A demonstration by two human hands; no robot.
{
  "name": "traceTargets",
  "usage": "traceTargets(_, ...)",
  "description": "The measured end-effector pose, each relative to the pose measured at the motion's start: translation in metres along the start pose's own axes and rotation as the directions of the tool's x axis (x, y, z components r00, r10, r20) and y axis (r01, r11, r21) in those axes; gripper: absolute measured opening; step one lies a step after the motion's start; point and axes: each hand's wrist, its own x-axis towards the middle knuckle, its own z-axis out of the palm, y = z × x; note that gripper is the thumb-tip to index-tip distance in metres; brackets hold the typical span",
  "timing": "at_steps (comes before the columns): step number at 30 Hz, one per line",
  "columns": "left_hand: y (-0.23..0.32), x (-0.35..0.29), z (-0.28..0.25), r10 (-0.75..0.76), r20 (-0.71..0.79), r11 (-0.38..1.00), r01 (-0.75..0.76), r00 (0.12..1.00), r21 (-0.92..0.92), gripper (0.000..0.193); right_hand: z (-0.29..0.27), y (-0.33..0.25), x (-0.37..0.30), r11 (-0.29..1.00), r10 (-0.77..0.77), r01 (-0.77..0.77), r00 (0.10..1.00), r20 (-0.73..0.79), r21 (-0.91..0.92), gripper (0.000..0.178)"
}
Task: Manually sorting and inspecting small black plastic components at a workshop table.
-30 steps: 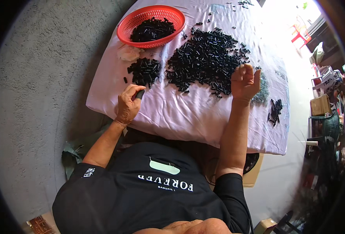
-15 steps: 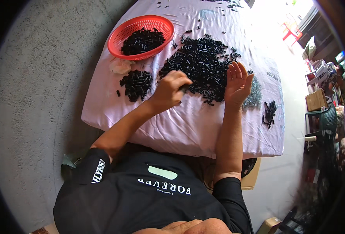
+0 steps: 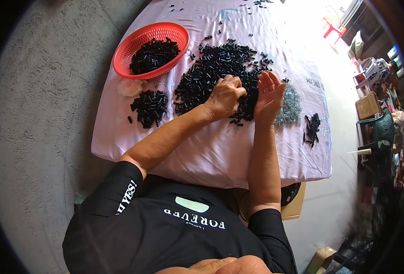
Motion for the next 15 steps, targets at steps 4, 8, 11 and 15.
traceTargets(4,0.001,-0.009,-0.009,-0.034,0.022,0.999,0.034,0.999,-0.004,0.023,0.003,0.003,-0.001,1.000,0.022,-0.022,0.999,0.034,0.006,0.065)
traceTargets(8,-0.004,-0.023,-0.018,-0.045,0.005,0.999,0.045,0.999,0.011,0.025,0.008,0.005,-0.006,0.992,0.123,-0.124,0.988,0.091,0.014,0.065)
traceTargets(11,-0.006,-0.032,-0.025,-0.013,-0.008,1.000,0.013,1.000,0.026,0.026,0.010,0.007,-0.008,0.982,0.185,-0.186,0.971,0.151,-0.009,0.065)
traceTargets(15,-0.005,-0.040,-0.033,-0.012,-0.013,1.000,0.012,1.000,0.027,0.025,0.013,0.007,-0.010,0.975,0.221,-0.207,0.949,0.225,-0.084,0.065)
